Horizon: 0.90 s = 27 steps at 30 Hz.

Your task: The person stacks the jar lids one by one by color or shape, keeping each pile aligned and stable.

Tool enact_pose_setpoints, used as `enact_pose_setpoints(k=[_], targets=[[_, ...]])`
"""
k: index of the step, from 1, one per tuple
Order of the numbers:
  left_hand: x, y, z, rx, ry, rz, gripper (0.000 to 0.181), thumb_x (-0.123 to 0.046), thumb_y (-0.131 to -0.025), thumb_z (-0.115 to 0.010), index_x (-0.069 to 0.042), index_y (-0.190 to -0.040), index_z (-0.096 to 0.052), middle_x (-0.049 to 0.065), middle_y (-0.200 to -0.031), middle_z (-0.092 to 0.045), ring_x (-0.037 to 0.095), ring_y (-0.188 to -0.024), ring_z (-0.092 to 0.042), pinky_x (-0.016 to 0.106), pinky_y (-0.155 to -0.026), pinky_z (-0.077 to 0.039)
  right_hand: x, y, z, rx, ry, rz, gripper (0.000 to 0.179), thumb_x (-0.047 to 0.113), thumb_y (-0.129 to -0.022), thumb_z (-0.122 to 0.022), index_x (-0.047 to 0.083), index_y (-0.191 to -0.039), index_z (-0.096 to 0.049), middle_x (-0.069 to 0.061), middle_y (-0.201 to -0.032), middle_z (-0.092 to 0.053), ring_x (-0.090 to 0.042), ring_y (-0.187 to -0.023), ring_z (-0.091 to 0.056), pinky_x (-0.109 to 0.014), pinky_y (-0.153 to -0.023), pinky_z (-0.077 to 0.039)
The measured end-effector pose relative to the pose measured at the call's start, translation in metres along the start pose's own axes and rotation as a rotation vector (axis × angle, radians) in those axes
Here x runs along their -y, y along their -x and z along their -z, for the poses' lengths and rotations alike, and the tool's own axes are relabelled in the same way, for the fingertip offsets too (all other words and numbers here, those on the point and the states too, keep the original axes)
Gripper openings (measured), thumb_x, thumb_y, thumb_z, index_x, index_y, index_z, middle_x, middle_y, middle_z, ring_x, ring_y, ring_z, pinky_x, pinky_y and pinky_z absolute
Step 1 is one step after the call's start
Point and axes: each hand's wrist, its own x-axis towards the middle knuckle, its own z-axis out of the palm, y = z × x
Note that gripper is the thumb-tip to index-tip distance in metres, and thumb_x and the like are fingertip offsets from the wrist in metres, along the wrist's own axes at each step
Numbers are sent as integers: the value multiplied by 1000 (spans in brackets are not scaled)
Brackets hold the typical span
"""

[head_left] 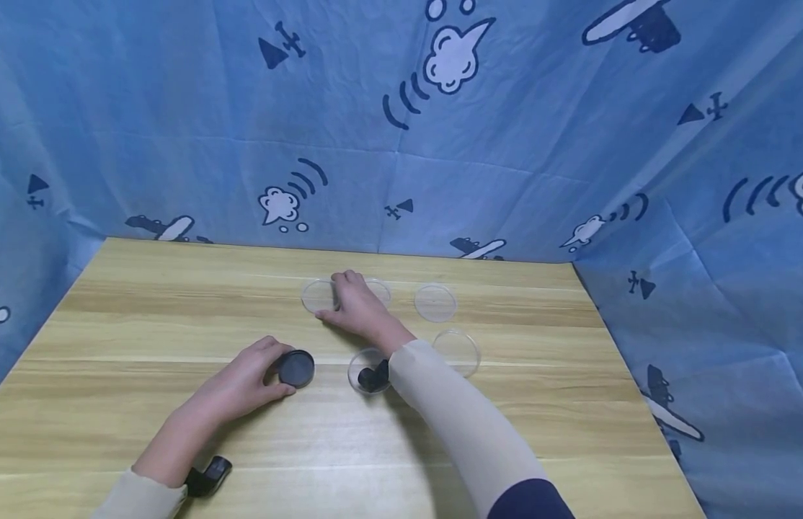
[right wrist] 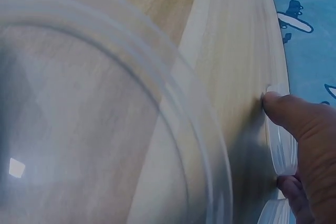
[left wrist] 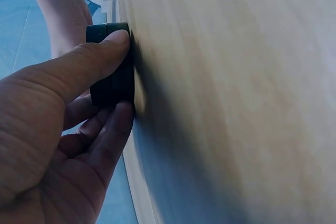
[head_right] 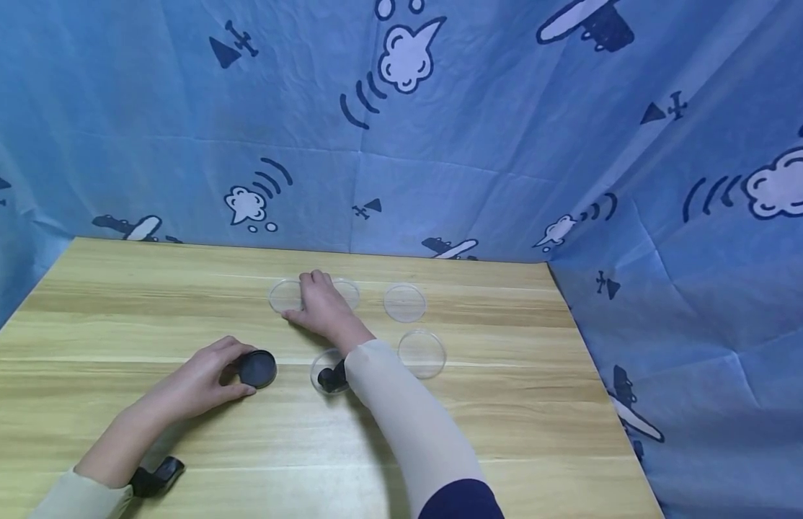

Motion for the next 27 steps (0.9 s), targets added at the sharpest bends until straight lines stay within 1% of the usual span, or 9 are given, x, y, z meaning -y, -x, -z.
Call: enact_pose_setpoints(k=[5,9,17,21,27], targets=[[-1,0,0,0,4,6,52,-19,-82,-90,0,-125,-69,7,-109,-67,17,-98,-64,42,-89,-57,-1,2,3,-3,-31,18,83,45,-93,-78,0,-154,-44,-15,-141,-55,-25,-127,-57,-37,-115,-48],[-1,1,0,-5,2,6,52,-19,-81,-90,0,-124,-69,6,-107,-67,16,-97,-64,41,-87,-57,-2,3,5,-12,-58,31,85,45,-92,-80,1,-155,-44,-15,-140,-55,-25,-125,-57,-37,-115,-49],[-1,1,1,-5,0,-1,51,-18,-82,-90,0,-124,-69,5,-107,-67,15,-97,-63,40,-87,-56,-3,9,6,-28,-119,26,82,43,-89,-81,2,-152,-47,-13,-132,-56,-23,-114,-58,-38,-108,-52],[-1,1,1,-5,0,6,50,-18,-82,-90,0,-124,-69,5,-107,-67,16,-97,-63,41,-87,-57,-4,13,6,-40,-134,39,80,42,-89,-82,1,-150,-49,-14,-130,-56,-22,-112,-57,-38,-106,-53],[-2,1,1,6,-3,18,52,-18,-82,-90,1,-125,-68,6,-107,-66,16,-97,-64,41,-87,-57,-7,22,8,-43,-154,44,80,42,-89,-82,2,-149,-49,-14,-132,-56,-22,-112,-57,-38,-106,-52]])
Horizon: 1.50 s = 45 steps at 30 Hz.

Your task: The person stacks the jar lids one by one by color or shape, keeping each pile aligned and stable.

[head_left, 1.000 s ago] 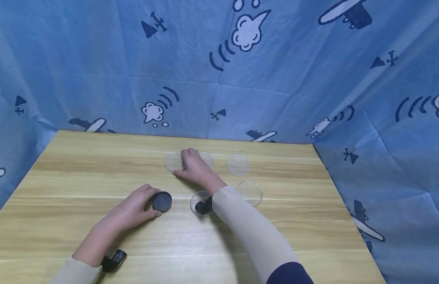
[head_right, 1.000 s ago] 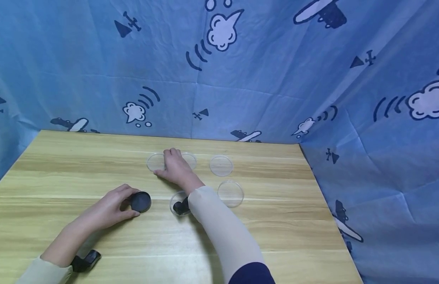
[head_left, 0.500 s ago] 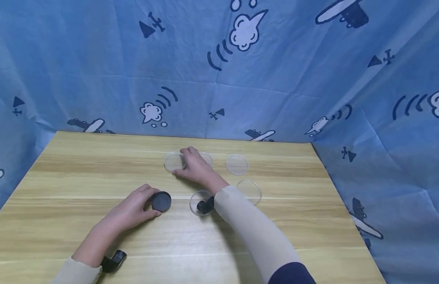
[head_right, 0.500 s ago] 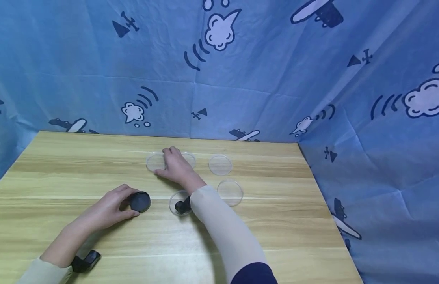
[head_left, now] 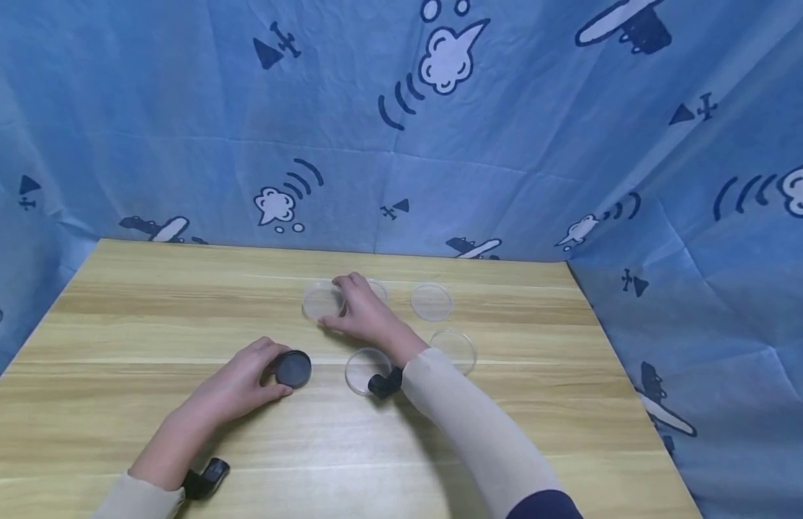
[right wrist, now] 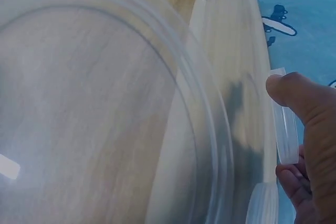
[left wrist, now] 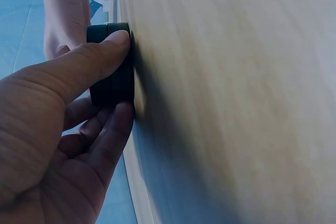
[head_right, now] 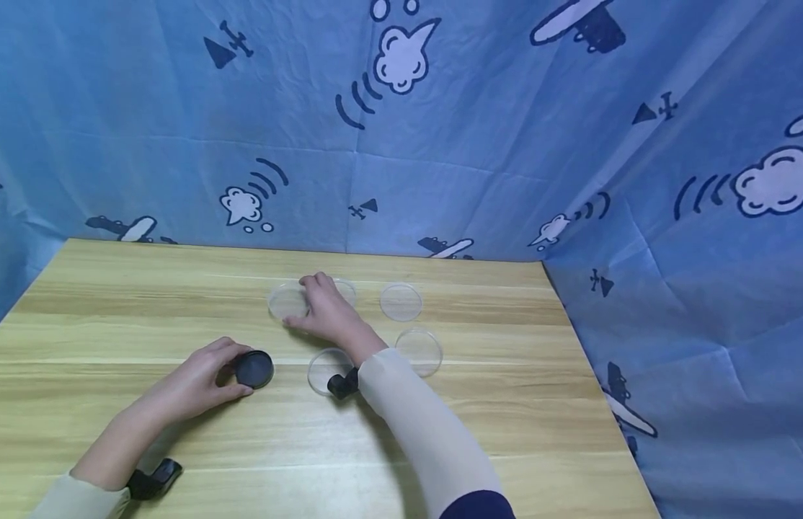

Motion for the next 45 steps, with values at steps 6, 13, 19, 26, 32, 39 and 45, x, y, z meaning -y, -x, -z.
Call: enact_pose_setpoints(k=[6,13,19,26,32,39,45], targets=[[1,1,0,-4,9,-5,51,-19,-83,-89,0,-126,-68,5,-106,-66,15,-96,-63,41,-86,-56,1,9,5,6,-21,-1,79,43,-90,-81,5,-151,-47,-12,-136,-54,-21,-115,-57,-38,-107,-52],[2,1,-2,-17,3,-15,50,-17,-83,-89,0,-126,-68,4,-106,-66,16,-97,-63,40,-86,-56,1,18,11,6,-17,10,79,44,-90,-80,5,-151,-47,-12,-138,-54,-23,-120,-56,-40,-110,-51],[1,0,-1,-20,1,-20,50,-18,-82,-89,-1,-125,-68,5,-106,-66,17,-97,-64,41,-87,-56,-2,24,14,8,-20,40,78,44,-91,-79,4,-150,-48,-13,-139,-53,-23,-121,-55,-40,-111,-49],[1,1,-1,-13,13,-15,52,-20,-82,-90,0,-125,-69,6,-108,-67,17,-98,-65,42,-87,-57,-6,34,16,11,-26,58,75,41,-91,-80,3,-148,-49,-15,-137,-54,-25,-121,-54,-41,-110,-50],[2,2,-2,-29,8,-18,53,-18,-82,-89,1,-127,-68,6,-107,-67,17,-96,-64,41,-85,-57,-12,44,17,2,-38,61,73,42,-91,-80,5,-146,-51,-13,-140,-53,-24,-125,-54,-41,-110,-50],[2,1,-2,-18,13,-18,52,-19,-83,-89,0,-126,-68,5,-107,-66,16,-96,-63,39,-85,-56,-14,55,17,-8,-30,79,75,40,-90,-81,2,-147,-50,-16,-143,-53,-28,-131,-54,-43,-114,-48],[2,2,-2,-28,12,-17,51,-17,-82,-89,0,-125,-68,5,-105,-65,14,-94,-62,38,-83,-56,-14,64,16,-7,-36,78,75,39,-89,-81,2,-146,-50,-16,-140,-54,-28,-128,-55,-44,-113,-48]])
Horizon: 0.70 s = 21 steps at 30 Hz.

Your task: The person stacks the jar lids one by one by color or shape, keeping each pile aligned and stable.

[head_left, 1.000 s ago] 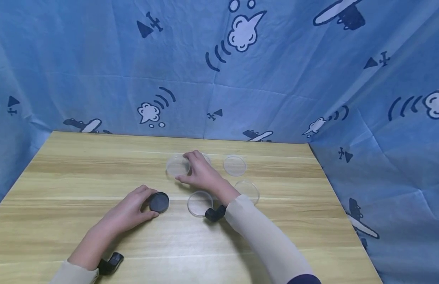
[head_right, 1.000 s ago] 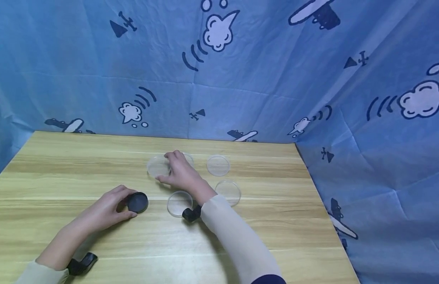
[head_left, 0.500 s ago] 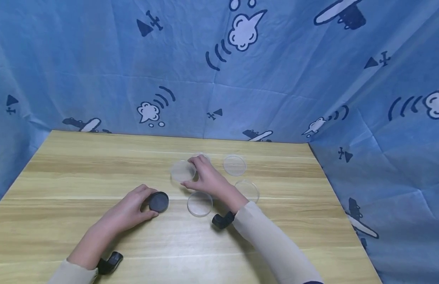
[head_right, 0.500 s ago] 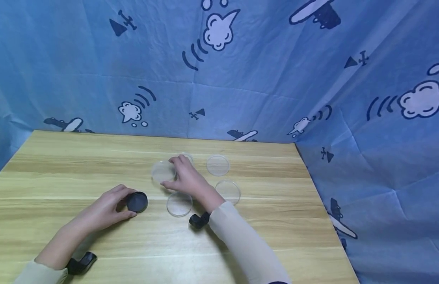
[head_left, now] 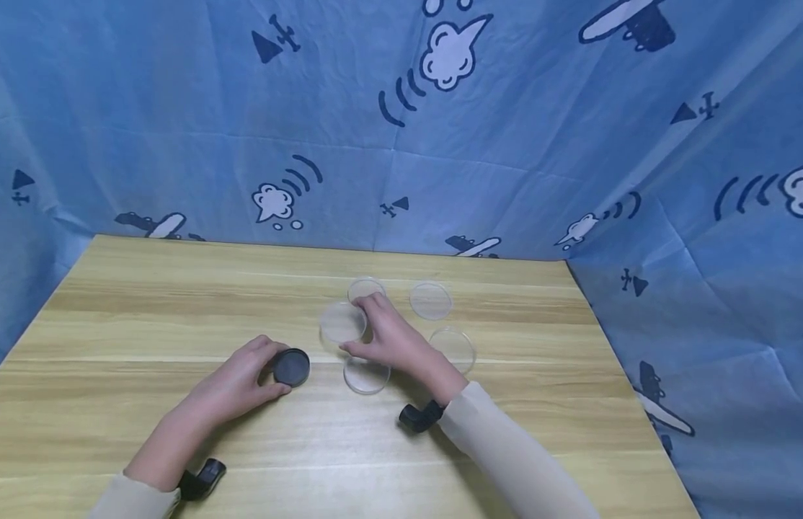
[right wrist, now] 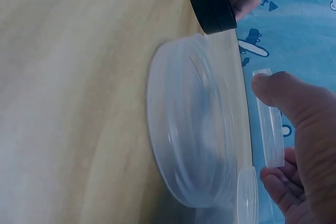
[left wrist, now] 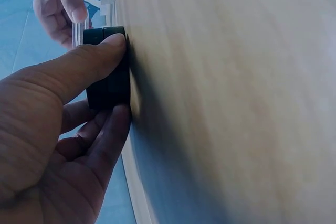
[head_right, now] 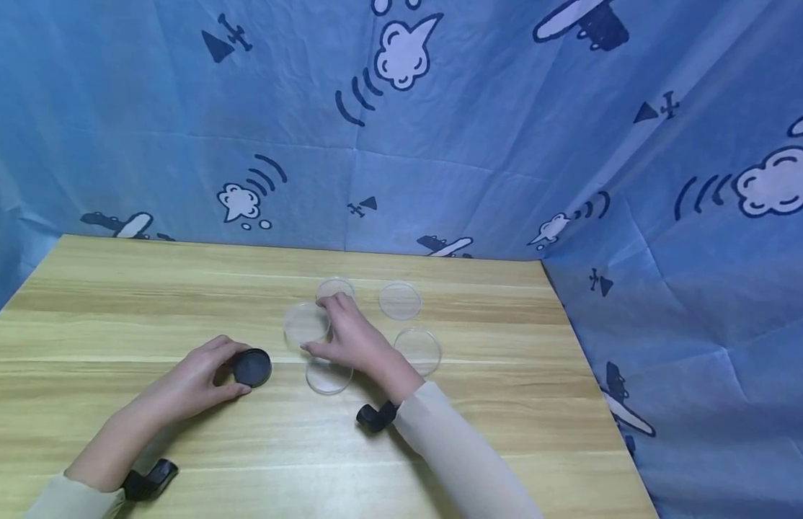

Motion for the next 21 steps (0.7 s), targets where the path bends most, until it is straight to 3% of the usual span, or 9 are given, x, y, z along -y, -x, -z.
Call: enact_pose_setpoints(k=[10,21], targets=[[0,-1,0,6,3,6,51,-18,-83,-89,-1,-126,-68,5,-107,-66,15,-95,-62,40,-84,-56,-4,16,-2,-26,-6,13,74,36,-87,-84,1,-143,-52,-16,-138,-55,-28,-126,-56,-44,-111,-50],[2,-1,0,3,-1,5,51,-18,-82,-90,-2,-126,-68,4,-107,-66,15,-96,-63,41,-85,-57,-7,35,-2,-36,-2,-24,75,39,-85,-85,2,-143,-53,-15,-136,-57,-25,-122,-57,-42,-106,-52]])
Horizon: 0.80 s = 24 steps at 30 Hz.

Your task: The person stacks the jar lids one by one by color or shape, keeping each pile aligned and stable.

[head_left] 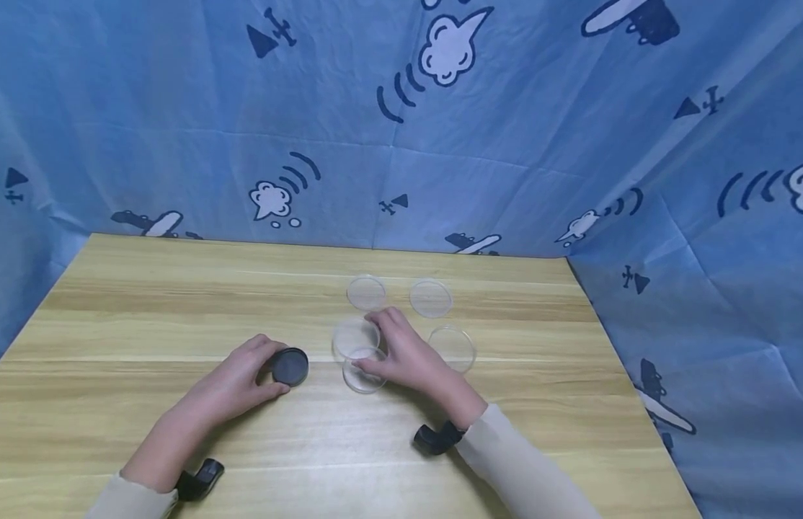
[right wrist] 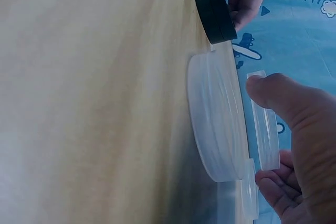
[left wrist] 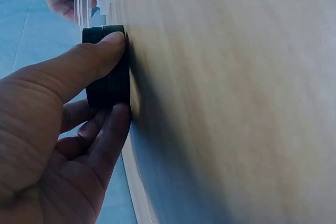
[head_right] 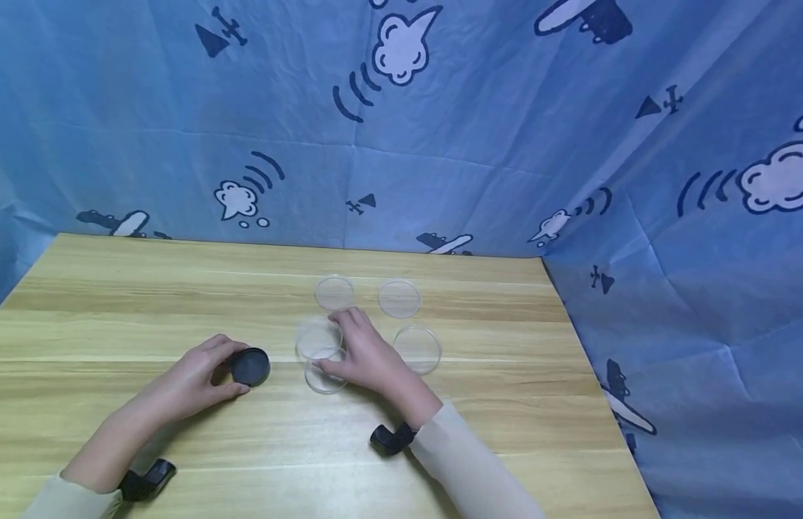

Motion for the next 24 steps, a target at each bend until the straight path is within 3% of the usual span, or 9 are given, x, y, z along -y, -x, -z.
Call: enact_pose_setpoints(k=[24], targets=[[1,0,1,2,-6,2,51,-17,-83,-89,0,-126,-68,5,-106,-65,15,-95,-62,39,-83,-56,-6,27,-7,-28,-16,20,74,38,-82,-86,3,-140,-54,-11,-131,-59,-20,-117,-58,-40,-105,-54]])
